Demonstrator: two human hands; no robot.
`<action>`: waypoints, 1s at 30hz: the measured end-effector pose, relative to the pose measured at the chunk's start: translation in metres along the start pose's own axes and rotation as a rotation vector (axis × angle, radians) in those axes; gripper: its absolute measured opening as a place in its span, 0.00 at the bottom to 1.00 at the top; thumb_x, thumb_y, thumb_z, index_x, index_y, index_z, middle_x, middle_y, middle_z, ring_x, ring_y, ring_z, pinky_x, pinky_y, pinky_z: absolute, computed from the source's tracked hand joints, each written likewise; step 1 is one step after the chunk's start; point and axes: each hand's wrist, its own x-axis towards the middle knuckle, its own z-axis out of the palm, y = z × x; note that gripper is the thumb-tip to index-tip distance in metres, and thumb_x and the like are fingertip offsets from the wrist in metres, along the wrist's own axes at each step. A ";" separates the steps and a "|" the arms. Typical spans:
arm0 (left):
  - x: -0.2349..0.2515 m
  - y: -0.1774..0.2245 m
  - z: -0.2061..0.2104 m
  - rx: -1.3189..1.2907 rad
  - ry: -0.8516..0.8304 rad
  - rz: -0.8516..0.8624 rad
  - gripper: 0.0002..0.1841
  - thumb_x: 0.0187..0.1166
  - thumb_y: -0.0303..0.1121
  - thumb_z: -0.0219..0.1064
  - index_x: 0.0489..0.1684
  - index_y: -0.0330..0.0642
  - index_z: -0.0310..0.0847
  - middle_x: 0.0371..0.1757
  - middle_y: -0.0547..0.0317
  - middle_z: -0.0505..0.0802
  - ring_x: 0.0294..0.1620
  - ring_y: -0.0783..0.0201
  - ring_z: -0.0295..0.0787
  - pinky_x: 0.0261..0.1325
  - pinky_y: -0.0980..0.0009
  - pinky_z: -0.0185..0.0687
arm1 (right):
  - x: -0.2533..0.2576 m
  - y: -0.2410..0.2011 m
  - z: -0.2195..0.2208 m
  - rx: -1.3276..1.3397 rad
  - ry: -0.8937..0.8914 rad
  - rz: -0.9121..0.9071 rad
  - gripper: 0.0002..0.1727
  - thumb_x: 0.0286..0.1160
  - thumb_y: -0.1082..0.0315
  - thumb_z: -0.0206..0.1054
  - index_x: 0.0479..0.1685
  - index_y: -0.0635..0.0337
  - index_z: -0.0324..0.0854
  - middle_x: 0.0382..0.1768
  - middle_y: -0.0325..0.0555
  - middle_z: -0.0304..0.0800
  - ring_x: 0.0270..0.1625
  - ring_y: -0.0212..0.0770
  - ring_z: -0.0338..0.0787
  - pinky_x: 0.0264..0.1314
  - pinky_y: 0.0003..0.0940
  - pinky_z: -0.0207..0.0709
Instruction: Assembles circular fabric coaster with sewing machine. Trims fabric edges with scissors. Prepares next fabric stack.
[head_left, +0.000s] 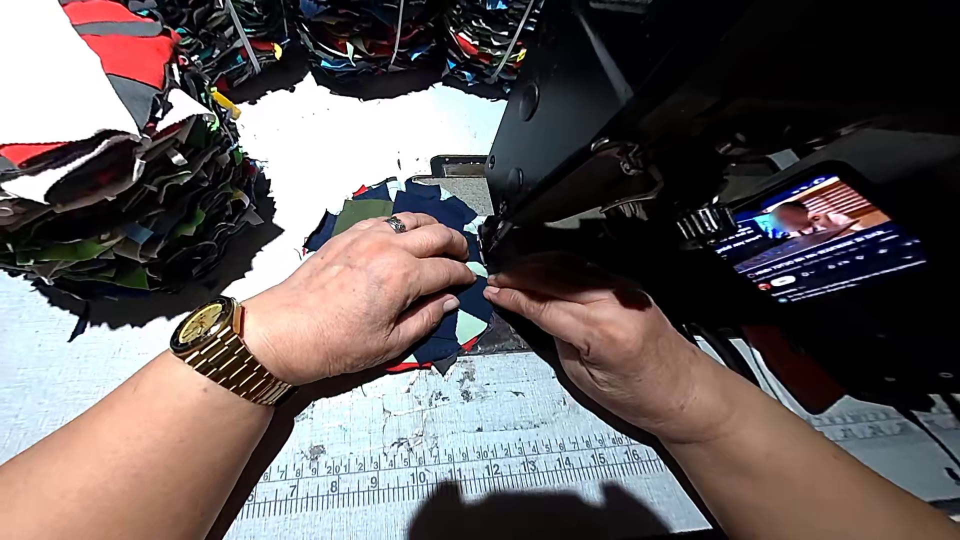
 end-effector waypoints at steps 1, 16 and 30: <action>0.000 0.001 0.000 0.003 0.002 -0.007 0.20 0.87 0.44 0.54 0.62 0.52 0.91 0.70 0.61 0.89 0.79 0.59 0.77 0.81 0.55 0.71 | 0.000 0.000 0.000 -0.004 0.003 0.005 0.15 0.81 0.79 0.60 0.54 0.64 0.92 0.56 0.53 0.93 0.67 0.47 0.88 0.74 0.37 0.79; 0.005 0.010 0.007 0.079 0.024 -0.117 0.22 0.89 0.44 0.49 0.65 0.51 0.89 0.71 0.60 0.88 0.79 0.54 0.77 0.77 0.50 0.72 | 0.002 0.000 0.001 -0.050 0.032 0.050 0.16 0.81 0.79 0.58 0.56 0.64 0.91 0.58 0.53 0.91 0.67 0.48 0.87 0.73 0.39 0.79; -0.004 -0.006 -0.003 -0.040 -0.018 0.048 0.21 0.88 0.43 0.52 0.65 0.51 0.90 0.73 0.61 0.89 0.84 0.58 0.73 0.87 0.56 0.65 | -0.002 -0.004 0.001 0.002 -0.013 -0.017 0.17 0.79 0.79 0.59 0.56 0.63 0.92 0.57 0.52 0.93 0.66 0.46 0.89 0.75 0.38 0.79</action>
